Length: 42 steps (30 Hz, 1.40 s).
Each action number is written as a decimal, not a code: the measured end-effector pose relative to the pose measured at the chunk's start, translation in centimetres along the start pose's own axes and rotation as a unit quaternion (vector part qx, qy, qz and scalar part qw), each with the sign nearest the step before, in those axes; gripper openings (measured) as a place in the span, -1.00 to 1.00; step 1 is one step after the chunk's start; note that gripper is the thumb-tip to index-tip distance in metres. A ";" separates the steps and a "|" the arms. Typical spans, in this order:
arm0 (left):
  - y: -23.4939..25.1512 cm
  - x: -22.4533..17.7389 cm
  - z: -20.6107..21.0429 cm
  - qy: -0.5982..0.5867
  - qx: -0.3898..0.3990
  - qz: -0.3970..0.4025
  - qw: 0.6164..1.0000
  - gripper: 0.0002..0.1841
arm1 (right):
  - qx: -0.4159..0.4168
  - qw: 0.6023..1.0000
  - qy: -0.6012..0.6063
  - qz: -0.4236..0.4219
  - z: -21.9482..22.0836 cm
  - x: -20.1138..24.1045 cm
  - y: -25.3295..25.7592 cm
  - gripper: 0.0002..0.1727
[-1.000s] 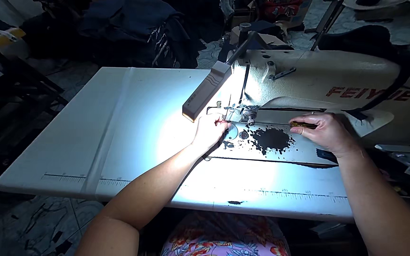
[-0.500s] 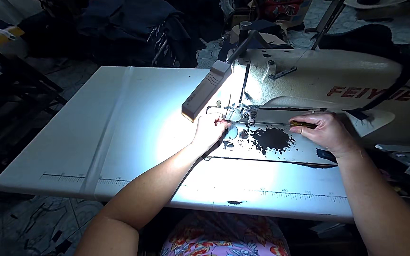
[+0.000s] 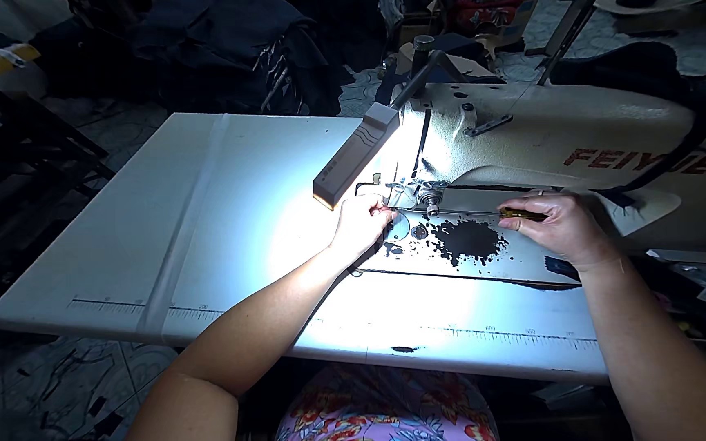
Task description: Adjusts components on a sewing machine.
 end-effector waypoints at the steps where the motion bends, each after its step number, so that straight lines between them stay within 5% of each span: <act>1: 0.0 -0.1 0.0 0.001 0.000 -0.002 1.000 -0.76 | -0.002 1.000 -0.001 -0.002 0.0 0.0 0.0 -0.68; 30: 0.0 0.0 0.0 0.006 0.008 -0.015 1.000 -0.76 | -0.012 0.999 -0.028 -0.018 0.0 0.3 -0.1 -0.70; 38: 0.0 0.1 0.0 0.005 0.013 -0.011 1.000 -0.76 | -0.009 0.997 -0.075 -0.034 0.1 0.7 0.2 -0.53; 42: 0.0 0.2 0.1 0.008 0.024 -0.029 0.999 -0.76 | -0.031 0.998 -0.048 -0.026 -0.2 0.6 0.3 -0.67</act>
Point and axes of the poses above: each hand's wrist, its own y-axis towards the middle knuckle, its own z-axis out of the palm, x = y × z, the point moved 8 cm from there along y, towards the middle knuckle, and after that the axes turned 10 degrees about y, right-handed, at the moved point
